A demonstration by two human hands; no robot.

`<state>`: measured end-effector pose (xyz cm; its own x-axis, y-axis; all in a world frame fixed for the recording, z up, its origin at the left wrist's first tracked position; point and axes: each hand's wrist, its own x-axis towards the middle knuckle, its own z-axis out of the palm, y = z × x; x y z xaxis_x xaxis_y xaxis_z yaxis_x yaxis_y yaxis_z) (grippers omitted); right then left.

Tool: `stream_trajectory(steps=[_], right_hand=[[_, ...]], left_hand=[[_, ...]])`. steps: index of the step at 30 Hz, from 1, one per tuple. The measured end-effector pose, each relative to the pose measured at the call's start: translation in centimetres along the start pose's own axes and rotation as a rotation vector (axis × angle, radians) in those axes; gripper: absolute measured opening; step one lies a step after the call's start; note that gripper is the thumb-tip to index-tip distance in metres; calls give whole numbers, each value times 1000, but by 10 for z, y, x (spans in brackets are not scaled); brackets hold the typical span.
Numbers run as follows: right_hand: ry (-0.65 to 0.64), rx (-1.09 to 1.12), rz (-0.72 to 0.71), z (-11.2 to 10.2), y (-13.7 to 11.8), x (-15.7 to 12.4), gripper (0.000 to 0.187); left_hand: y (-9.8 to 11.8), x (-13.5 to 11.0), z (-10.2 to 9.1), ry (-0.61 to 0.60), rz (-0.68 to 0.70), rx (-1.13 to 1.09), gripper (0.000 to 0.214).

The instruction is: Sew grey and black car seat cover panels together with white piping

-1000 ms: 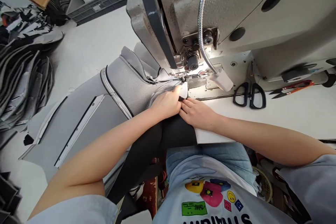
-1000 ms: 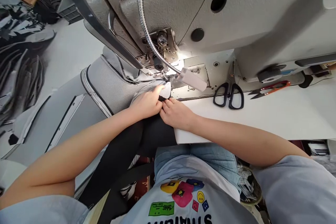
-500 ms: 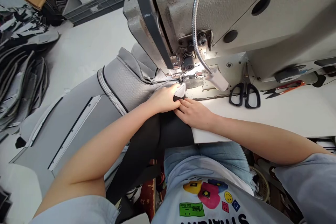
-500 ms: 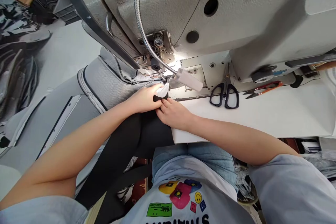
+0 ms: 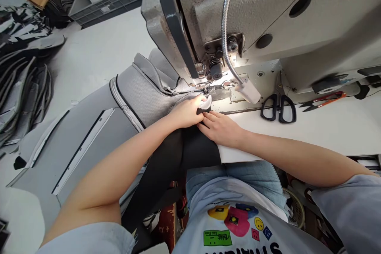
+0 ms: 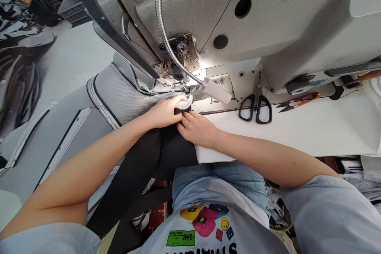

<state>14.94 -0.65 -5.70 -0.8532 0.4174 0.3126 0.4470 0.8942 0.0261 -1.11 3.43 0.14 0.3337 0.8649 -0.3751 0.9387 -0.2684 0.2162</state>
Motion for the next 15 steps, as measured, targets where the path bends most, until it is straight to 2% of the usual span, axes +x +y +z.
stream_trajectory(steps=[6,10,15], right_hand=[[3,-11,-11,2,2,0,30],[-89,35,-22,-4,2,3,30],[-120,80,-18,-8,2,5,31]], left_hand=[[1,1,-3,-77,-17,242,71],[-6,5,-10,-62,3,337,68],[-6,6,-11,-57,0,430,68]])
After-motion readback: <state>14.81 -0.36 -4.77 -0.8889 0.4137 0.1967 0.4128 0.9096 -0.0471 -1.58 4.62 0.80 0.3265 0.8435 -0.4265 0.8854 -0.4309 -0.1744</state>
